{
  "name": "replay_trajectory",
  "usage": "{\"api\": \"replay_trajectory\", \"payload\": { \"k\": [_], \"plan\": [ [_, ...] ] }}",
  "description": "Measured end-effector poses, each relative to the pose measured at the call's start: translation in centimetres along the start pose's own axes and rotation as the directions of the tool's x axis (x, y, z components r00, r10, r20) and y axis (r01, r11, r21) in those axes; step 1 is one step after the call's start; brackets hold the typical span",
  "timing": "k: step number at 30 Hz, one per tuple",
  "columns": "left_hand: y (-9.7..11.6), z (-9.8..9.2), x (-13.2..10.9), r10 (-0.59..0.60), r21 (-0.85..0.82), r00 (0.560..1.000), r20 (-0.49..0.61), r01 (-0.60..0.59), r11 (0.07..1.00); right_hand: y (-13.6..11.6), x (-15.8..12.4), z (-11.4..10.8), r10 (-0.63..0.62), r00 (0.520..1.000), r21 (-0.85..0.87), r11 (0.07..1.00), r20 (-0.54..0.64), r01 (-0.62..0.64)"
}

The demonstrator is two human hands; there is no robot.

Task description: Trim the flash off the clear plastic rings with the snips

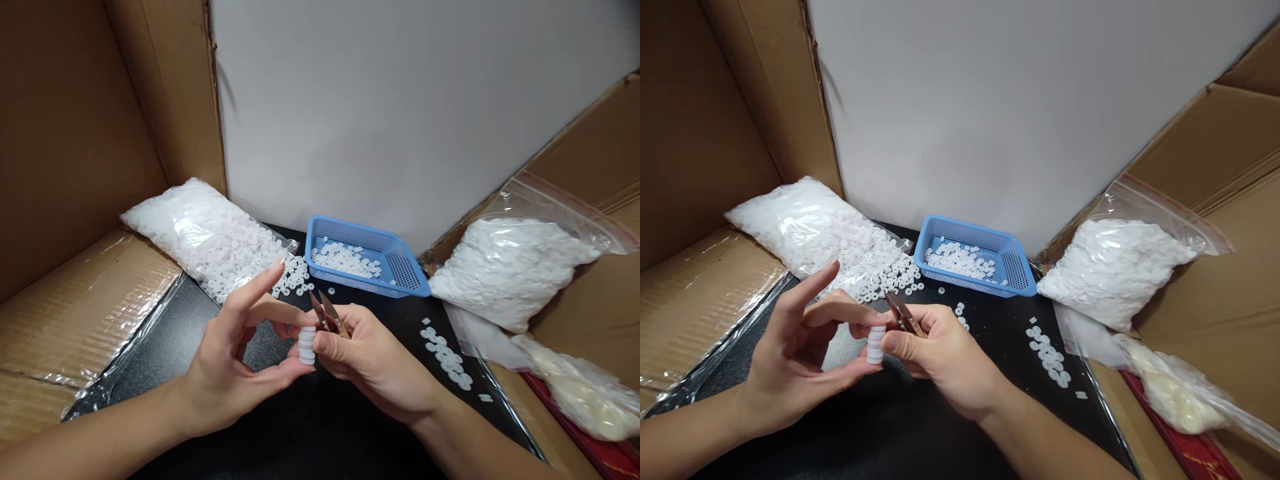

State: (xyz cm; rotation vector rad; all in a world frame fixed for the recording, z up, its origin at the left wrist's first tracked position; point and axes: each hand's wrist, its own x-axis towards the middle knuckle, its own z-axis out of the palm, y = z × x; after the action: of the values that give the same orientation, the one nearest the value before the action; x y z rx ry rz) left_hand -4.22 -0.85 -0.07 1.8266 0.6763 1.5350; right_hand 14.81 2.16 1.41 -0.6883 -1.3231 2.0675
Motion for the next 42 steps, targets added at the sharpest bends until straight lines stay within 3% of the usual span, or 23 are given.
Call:
{"api": "replay_trajectory", "payload": {
  "k": [9, 14, 19, 21, 23, 25, 27, 29, 31, 33, 35, 38, 40, 42],
  "plan": [
    [-0.5, -0.2, 0.0, 0.053, 0.093, 0.999, 0.012, -0.054, 0.994, 0.1, 0.0, 0.9, 0.005, 0.994, 0.004, 1.000, -0.110, -0.004],
    [-0.3, -0.7, 0.8, -0.025, 0.155, 0.991, 0.129, 0.004, 0.988, 0.2, 0.3, 0.6, -0.009, 0.995, -0.029, 1.000, -0.098, 0.006],
    [-0.5, -1.2, 1.4, -0.105, 0.304, 0.988, 0.118, 0.065, 0.950, 0.6, 0.7, 0.4, 0.008, 0.992, -0.093, 0.995, -0.122, -0.019],
    [-0.6, -1.3, 1.7, -0.157, 0.297, 0.983, 0.095, 0.123, 0.947, 0.7, 1.0, 0.2, -0.021, 0.990, -0.228, 0.974, -0.141, -0.012],
    [-0.6, -1.4, 1.9, -0.261, 0.212, 0.965, 0.023, 0.250, 0.945, 0.2, 1.5, -0.8, -0.136, 0.969, -0.496, 0.868, -0.204, 0.018],
    [-0.6, -1.3, 2.1, -0.429, 0.014, 0.902, -0.048, 0.430, 0.903, -0.7, 2.3, -2.9, -0.323, 0.906, -0.738, 0.674, -0.273, 0.018],
    [-0.5, -1.2, 2.3, -0.594, -0.239, 0.803, -0.048, 0.568, 0.788, -1.9, 3.5, -6.0, -0.448, 0.824, -0.807, 0.590, -0.347, -0.019],
    [-0.4, -1.0, 2.3, -0.682, -0.419, 0.731, -0.004, 0.618, 0.665, -3.0, 4.6, -9.2, -0.539, 0.750, -0.862, 0.500, -0.384, -0.082],
    [-0.2, -0.8, 2.1, -0.716, -0.498, 0.698, 0.022, 0.629, 0.598, -3.5, 5.4, -11.6, -0.571, 0.729, -0.896, 0.423, -0.377, -0.132],
    [-0.2, -0.6, 2.0, -0.721, -0.518, 0.692, 0.029, 0.627, 0.581, -3.5, 5.6, -12.5, -0.591, 0.730, -0.923, 0.354, -0.344, -0.149],
    [-0.1, -0.6, 1.9, -0.704, -0.518, 0.709, 0.030, 0.614, 0.596, -3.3, 5.0, -11.7, -0.597, 0.749, -0.946, 0.295, -0.289, -0.131],
    [0.0, -0.7, 1.8, -0.664, -0.480, 0.748, 0.013, 0.587, 0.652, -3.0, 3.2, -8.3, -0.558, 0.813, -0.970, 0.240, -0.167, -0.035],
    [0.0, -0.8, 1.9, -0.641, -0.423, 0.767, -0.024, 0.574, 0.702, -2.8, 1.8, -5.6, -0.529, 0.849, -0.980, 0.174, -0.009, 0.098],
    [0.1, -0.8, 1.9, -0.613, -0.347, 0.788, -0.063, 0.559, 0.753, -2.7, 0.6, -3.4, -0.530, 0.838, -0.973, 0.094, 0.132, 0.212]
  ]
}}
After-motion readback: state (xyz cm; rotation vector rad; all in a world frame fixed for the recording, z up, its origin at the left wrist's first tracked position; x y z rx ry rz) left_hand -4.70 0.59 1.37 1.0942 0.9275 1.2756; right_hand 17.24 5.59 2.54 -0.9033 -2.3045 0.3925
